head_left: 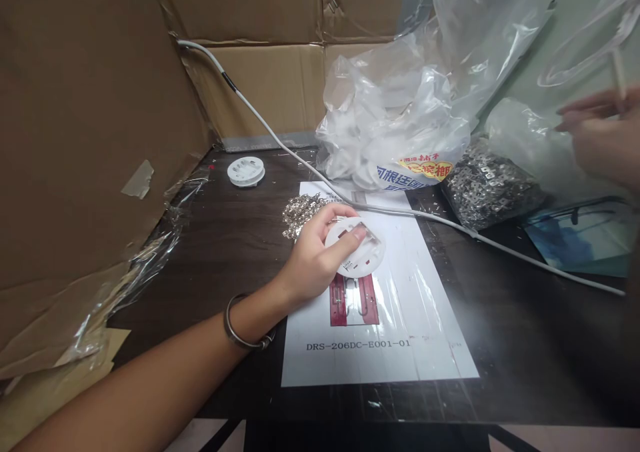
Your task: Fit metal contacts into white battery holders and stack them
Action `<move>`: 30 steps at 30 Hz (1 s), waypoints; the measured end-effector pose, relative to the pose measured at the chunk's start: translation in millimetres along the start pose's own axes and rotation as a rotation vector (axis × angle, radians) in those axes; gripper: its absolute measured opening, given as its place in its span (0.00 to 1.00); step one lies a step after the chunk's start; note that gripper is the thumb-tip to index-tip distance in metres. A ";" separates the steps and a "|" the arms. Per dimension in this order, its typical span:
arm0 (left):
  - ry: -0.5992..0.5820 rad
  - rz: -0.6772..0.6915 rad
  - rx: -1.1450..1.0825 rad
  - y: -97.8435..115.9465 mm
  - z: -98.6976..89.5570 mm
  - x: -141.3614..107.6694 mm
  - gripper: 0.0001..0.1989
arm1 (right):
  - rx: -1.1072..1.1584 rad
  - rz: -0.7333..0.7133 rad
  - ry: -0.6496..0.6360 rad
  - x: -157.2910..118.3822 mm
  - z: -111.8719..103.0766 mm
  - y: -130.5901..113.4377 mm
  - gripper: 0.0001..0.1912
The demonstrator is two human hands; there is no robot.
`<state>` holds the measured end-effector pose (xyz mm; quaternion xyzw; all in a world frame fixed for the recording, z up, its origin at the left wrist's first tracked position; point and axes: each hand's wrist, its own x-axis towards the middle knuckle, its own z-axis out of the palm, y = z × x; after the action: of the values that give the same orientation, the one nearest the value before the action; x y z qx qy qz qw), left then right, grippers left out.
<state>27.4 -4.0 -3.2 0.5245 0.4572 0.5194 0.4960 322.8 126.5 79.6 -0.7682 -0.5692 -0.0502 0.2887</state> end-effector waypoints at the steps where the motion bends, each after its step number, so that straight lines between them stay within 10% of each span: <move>1: -0.006 -0.020 -0.003 -0.3 0.1 -0.1 0.08 | -0.126 0.045 -0.092 9.6 -0.6 0.2 0.15; 8: 0.025 -0.006 0.047 3.3 2.4 1.4 0.10 | -0.328 -0.161 -0.624 81.0 27.5 14.4 0.12; 13: 0.011 0.009 0.066 3.5 3.4 1.9 0.08 | -0.342 -0.219 -0.550 78.5 32.7 8.4 0.18; 20: 0.039 0.129 0.259 -1.1 3.7 0.1 0.08 | -0.284 0.084 -0.432 21.1 -1.2 -33.7 0.14; 30: -0.075 0.680 0.403 -3.2 -3.9 0.7 0.10 | -0.302 0.052 -0.360 15.4 -3.3 -25.9 0.14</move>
<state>23.7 -2.8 -6.4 0.7514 0.3318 0.5343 0.1994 305.6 142.7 98.6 -0.8137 -0.5775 0.0105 0.0654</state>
